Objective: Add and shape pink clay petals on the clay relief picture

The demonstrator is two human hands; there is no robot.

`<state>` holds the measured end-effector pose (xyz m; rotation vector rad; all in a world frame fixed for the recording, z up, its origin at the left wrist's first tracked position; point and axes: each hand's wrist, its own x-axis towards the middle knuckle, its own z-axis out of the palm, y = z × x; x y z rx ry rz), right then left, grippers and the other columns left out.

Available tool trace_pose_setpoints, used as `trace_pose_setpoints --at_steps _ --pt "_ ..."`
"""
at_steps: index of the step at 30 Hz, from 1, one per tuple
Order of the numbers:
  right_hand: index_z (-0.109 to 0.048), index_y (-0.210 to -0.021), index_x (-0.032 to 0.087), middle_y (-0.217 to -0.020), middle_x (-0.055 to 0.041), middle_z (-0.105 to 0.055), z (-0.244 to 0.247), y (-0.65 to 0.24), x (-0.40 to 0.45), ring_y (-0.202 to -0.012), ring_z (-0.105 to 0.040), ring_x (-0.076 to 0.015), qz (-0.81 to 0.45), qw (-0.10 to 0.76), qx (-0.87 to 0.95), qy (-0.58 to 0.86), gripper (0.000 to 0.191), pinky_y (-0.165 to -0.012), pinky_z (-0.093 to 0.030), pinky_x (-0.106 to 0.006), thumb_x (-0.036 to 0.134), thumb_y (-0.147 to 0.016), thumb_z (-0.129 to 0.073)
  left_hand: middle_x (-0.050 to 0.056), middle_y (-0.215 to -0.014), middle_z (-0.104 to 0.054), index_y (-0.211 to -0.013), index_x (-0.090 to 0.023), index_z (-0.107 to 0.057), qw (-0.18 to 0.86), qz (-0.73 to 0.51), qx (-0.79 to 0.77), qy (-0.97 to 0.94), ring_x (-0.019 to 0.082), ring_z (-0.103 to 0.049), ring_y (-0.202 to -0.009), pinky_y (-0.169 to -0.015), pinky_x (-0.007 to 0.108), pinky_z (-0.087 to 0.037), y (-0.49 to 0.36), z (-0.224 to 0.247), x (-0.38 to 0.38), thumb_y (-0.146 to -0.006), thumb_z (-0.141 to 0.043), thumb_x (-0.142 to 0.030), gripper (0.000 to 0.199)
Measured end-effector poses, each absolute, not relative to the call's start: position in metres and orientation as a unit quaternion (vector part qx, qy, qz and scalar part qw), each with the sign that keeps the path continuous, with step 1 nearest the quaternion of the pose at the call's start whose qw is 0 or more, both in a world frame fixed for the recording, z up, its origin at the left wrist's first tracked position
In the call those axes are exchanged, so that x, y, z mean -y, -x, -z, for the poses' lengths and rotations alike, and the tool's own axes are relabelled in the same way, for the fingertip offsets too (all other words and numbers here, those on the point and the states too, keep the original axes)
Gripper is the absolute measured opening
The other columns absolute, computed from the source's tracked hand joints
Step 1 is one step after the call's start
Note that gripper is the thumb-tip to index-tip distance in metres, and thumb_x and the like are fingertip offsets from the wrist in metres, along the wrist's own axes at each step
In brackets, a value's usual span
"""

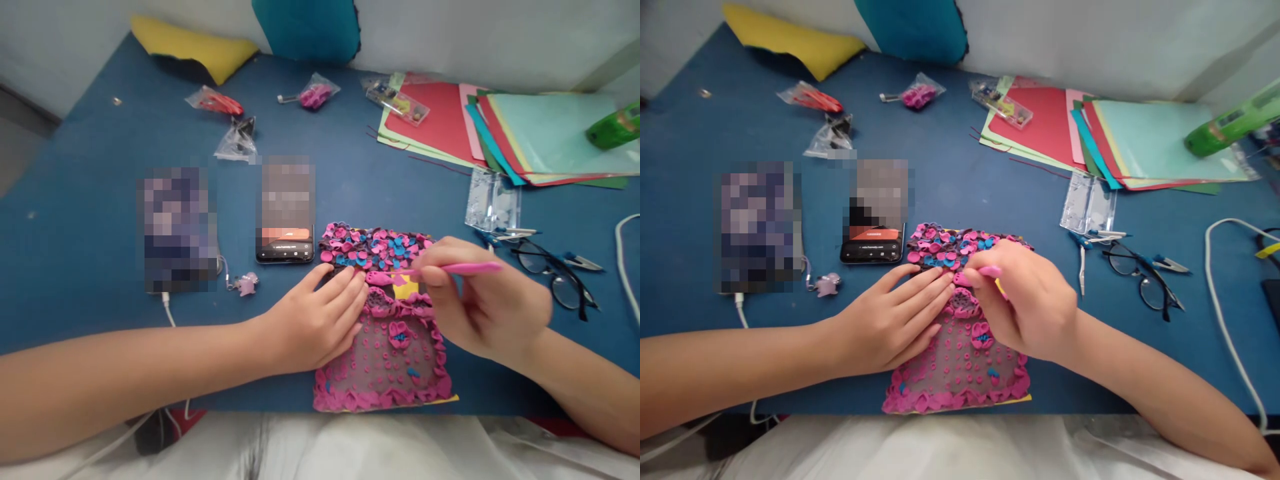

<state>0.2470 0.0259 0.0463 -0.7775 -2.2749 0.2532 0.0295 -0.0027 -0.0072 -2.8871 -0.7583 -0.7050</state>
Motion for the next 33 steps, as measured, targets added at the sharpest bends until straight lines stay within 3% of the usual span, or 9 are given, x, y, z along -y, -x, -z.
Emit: trace_pose_setpoints --at_steps 8,13,15,18,23,26,30,33 --pt "-0.051 -0.095 0.018 -0.071 -0.004 -0.067 -0.015 -0.239 -0.025 -0.064 -0.06 -0.015 -0.02 0.352 0.895 0.272 0.008 -0.063 -0.055 -0.026 0.01 -0.097 -0.052 0.015 -0.119 -0.072 -0.114 0.0 -0.066 0.042 0.228 0.241 0.942 0.03 -0.067 -0.111 -0.091 0.047 -0.049 -0.028 0.004 0.002 -0.104 -0.034 -0.018 0.038" --pt "-0.052 -0.092 0.018 -0.074 -0.0045 -0.068 -0.028 -0.243 -0.025 -0.063 -0.061 -0.0132 -0.065 0.358 0.887 0.286 0.01 -0.064 -0.056 -0.025 0.009 -0.096 -0.051 0.015 -0.12 -0.071 -0.116 -0.001 -0.067 0.038 0.22 0.244 0.944 0.03 -0.066 -0.113 -0.092 0.046 -0.049 -0.028 0.004 0.002 -0.104 -0.034 -0.018 0.039" --pt "-0.054 -0.092 0.018 -0.076 -0.0048 -0.068 -0.033 -0.245 -0.026 -0.06 -0.06 -0.0123 -0.088 0.324 0.898 0.286 0.012 -0.064 -0.056 -0.025 0.008 -0.096 -0.05 0.015 -0.121 -0.071 -0.116 -0.001 -0.067 0.038 0.216 0.245 0.944 0.029 -0.066 -0.114 -0.093 0.046 -0.049 -0.028 0.005 0.003 -0.104 -0.034 -0.019 0.039" --pt "-0.054 -0.09 0.019 -0.072 -0.0042 -0.067 -0.035 -0.245 -0.027 -0.061 -0.061 -0.014 -0.037 0.359 0.891 0.275 0.012 -0.06 -0.055 -0.025 0.009 -0.097 -0.049 0.015 -0.121 -0.071 -0.116 -0.001 -0.067 0.043 0.218 0.244 0.944 0.029 -0.066 -0.113 -0.093 0.046 -0.049 -0.028 0.005 0.003 -0.104 -0.035 -0.019 0.039" --pt "-0.054 -0.091 0.019 -0.076 -0.0053 -0.067 -0.035 -0.246 -0.027 -0.063 -0.06 -0.0138 -0.071 0.323 0.898 0.291 0.014 -0.064 -0.055 -0.026 0.006 -0.096 -0.049 0.014 -0.121 -0.071 -0.115 -0.002 -0.067 0.042 0.221 0.247 0.943 0.029 -0.066 -0.113 -0.093 0.046 -0.049 -0.028 0.005 0.003 -0.105 -0.033 -0.019 0.04" --pt "-0.052 -0.092 0.019 -0.072 -0.0043 -0.066 -0.031 -0.245 -0.028 -0.062 -0.06 -0.0142 -0.028 0.369 0.887 0.275 0.012 -0.061 -0.054 -0.025 0.009 -0.098 -0.048 0.014 -0.122 -0.071 -0.116 -0.003 -0.068 0.044 0.216 0.247 0.943 0.028 -0.065 -0.114 -0.093 0.045 -0.049 -0.028 0.006 0.003 -0.105 -0.033 -0.019 0.04" --pt "-0.052 -0.093 0.018 -0.076 -0.0056 -0.068 -0.026 -0.243 -0.027 -0.064 -0.061 -0.0141 -0.046 0.342 0.893 0.287 0.011 -0.067 -0.056 -0.027 0.008 -0.096 -0.051 0.015 -0.121 -0.071 -0.115 -0.002 -0.067 0.042 0.228 0.249 0.94 0.029 -0.066 -0.113 -0.093 0.046 -0.049 -0.028 0.007 0.003 -0.105 -0.033 -0.019 0.04" --pt "-0.051 -0.094 0.019 -0.071 -0.0031 -0.066 -0.026 -0.244 -0.025 -0.061 -0.059 -0.0144 -0.017 0.374 0.885 0.277 0.011 -0.061 -0.054 -0.026 0.009 -0.098 -0.048 0.015 -0.121 -0.071 -0.116 -0.001 -0.067 0.038 0.219 0.245 0.944 0.029 -0.066 -0.113 -0.093 0.046 -0.048 -0.028 0.006 0.003 -0.104 -0.034 -0.019 0.039"
